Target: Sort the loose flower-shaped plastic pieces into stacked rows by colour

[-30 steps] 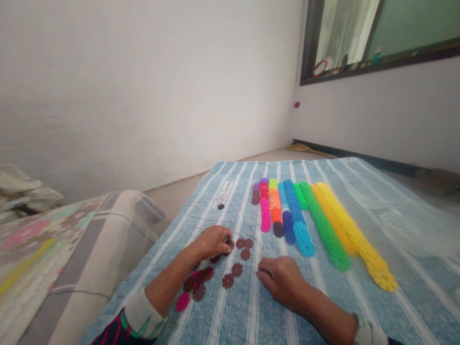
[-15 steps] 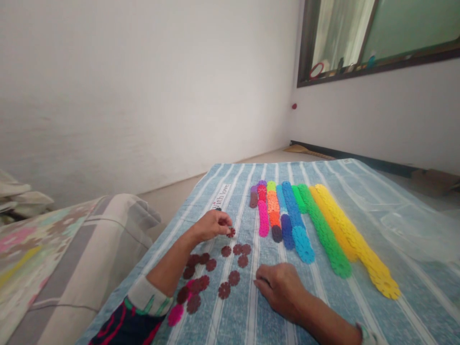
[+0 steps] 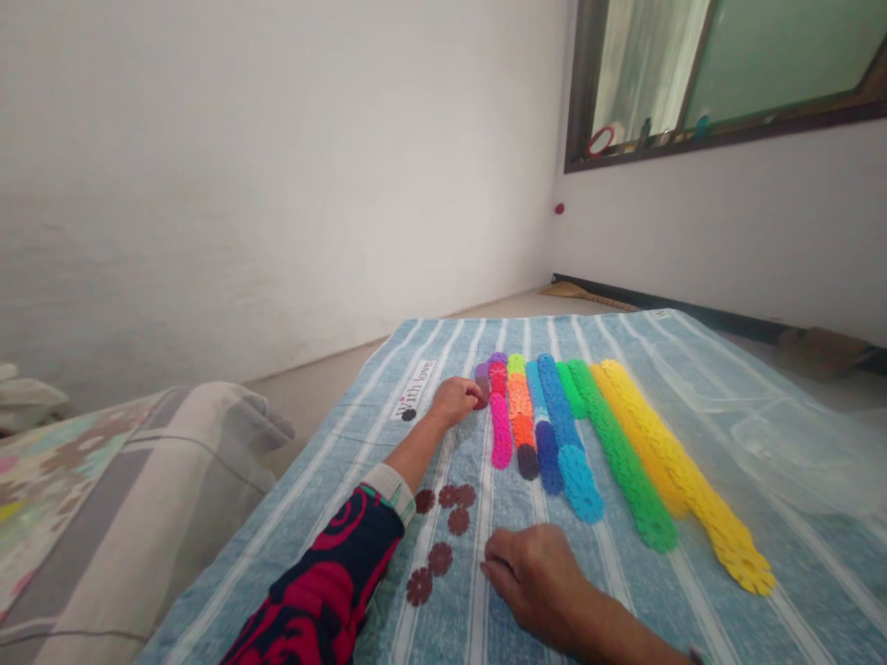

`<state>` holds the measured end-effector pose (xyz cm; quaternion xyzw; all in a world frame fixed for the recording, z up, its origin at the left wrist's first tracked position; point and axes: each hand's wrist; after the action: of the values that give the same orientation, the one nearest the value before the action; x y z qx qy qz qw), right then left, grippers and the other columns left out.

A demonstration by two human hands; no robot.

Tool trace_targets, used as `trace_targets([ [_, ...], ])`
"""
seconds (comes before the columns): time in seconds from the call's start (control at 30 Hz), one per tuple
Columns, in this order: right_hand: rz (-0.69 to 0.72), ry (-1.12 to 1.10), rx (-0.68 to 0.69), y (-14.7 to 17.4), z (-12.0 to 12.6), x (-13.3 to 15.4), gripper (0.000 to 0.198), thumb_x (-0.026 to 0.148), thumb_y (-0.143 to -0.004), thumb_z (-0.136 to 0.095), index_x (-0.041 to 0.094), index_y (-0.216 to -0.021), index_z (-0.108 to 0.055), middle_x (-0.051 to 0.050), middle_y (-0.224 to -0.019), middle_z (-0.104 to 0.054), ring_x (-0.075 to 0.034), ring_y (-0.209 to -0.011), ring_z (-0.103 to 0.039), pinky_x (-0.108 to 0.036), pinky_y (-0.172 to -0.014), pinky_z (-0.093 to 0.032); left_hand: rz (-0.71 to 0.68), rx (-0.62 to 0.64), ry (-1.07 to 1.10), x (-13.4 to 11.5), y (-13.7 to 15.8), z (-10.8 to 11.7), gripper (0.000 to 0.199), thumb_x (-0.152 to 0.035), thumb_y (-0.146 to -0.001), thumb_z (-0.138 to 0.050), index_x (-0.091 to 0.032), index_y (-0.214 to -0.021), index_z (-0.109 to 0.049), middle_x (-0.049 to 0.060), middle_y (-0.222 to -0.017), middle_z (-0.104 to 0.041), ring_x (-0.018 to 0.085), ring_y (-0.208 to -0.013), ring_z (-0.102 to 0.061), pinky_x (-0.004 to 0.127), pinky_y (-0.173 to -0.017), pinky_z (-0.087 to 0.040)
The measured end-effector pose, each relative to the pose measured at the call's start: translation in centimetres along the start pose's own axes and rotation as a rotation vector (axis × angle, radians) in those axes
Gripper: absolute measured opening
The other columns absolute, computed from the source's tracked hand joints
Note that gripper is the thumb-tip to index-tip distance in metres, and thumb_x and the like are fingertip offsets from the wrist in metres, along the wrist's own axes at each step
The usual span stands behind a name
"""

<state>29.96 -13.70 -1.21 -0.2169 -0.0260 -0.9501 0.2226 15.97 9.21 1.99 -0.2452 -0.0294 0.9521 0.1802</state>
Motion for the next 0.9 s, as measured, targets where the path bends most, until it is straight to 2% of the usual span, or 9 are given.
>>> trace_targets([
  [0.1,-0.005,0.001,0.007,0.0,0.1,0.0,0.017,0.028,-0.092,-0.054,0.021,-0.085,-0.067,-0.003,-0.080,-0.074,-0.019,-0.073,-0.070,-0.027,-0.057,-0.027,-0.007,0.019,-0.060,-0.1,-0.4,-0.3,0.026,-0.006,-0.069,-0.056,-0.017,-0.078,-0.078,0.002,-0.081,-0.075,0.016,-0.079,-0.066,0.023,-0.070,-0.046],
  [0.2,-0.010,0.006,0.017,0.0,0.1,0.0,0.017,0.029,-0.092,-0.054,0.021,-0.086,-0.067,-0.004,-0.081,-0.074,-0.019,-0.074,-0.070,-0.028,-0.058,-0.027,-0.009,-0.015,-0.119,-0.1,-0.6,-0.6,0.026,-0.006,-0.069,-0.057,-0.019,-0.078,-0.078,0.001,-0.086,-0.074,0.017,-0.084,-0.065,0.024,-0.075,-0.046],
  [0.57,-0.011,0.018,0.014,-0.1,0.2,0.1,0.017,0.029,-0.092,-0.054,0.021,-0.085,-0.068,-0.004,-0.082,-0.075,-0.019,-0.074,-0.070,-0.029,-0.057,-0.026,-0.073,-0.079,-0.170,0.4,0.7,-0.1,0.019,-0.014,-0.071,-0.060,-0.019,-0.079,-0.076,0.002,-0.081,-0.068,0.015,-0.078,-0.061,0.024,-0.075,-0.046],
  [0.77,-0.002,0.019,-0.007,-0.1,-0.2,0.0,0.018,0.029,-0.092,-0.054,0.021,-0.085,-0.068,-0.004,-0.081,-0.075,-0.020,-0.073,-0.070,-0.029,-0.057,-0.025,-0.081,-0.033,-0.206,0.6,2.7,0.8,0.020,-0.016,-0.074,-0.056,-0.017,-0.080,-0.075,0.003,-0.084,-0.069,0.016,-0.082,-0.062,0.024,-0.076,-0.045],
  [0.9,0.013,0.005,-0.029,0.0,-0.3,-0.2,0.017,0.028,-0.091,-0.054,0.021,-0.085,-0.068,-0.004,-0.081,-0.074,-0.019,-0.073,-0.070,-0.029,-0.058,-0.026,-0.058,0.069,-0.260,0.5,4.4,1.8,0.020,-0.016,-0.074,-0.054,-0.018,-0.079,-0.074,0.003,-0.081,-0.070,0.016,-0.080,-0.062,0.024,-0.074,-0.044],
])
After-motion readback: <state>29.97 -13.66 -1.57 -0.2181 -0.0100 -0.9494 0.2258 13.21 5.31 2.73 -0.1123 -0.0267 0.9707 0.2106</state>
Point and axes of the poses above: each hand's wrist, its own y-axis away from the middle knuckle, its own z-axis out of the back of the hand, x = y × z
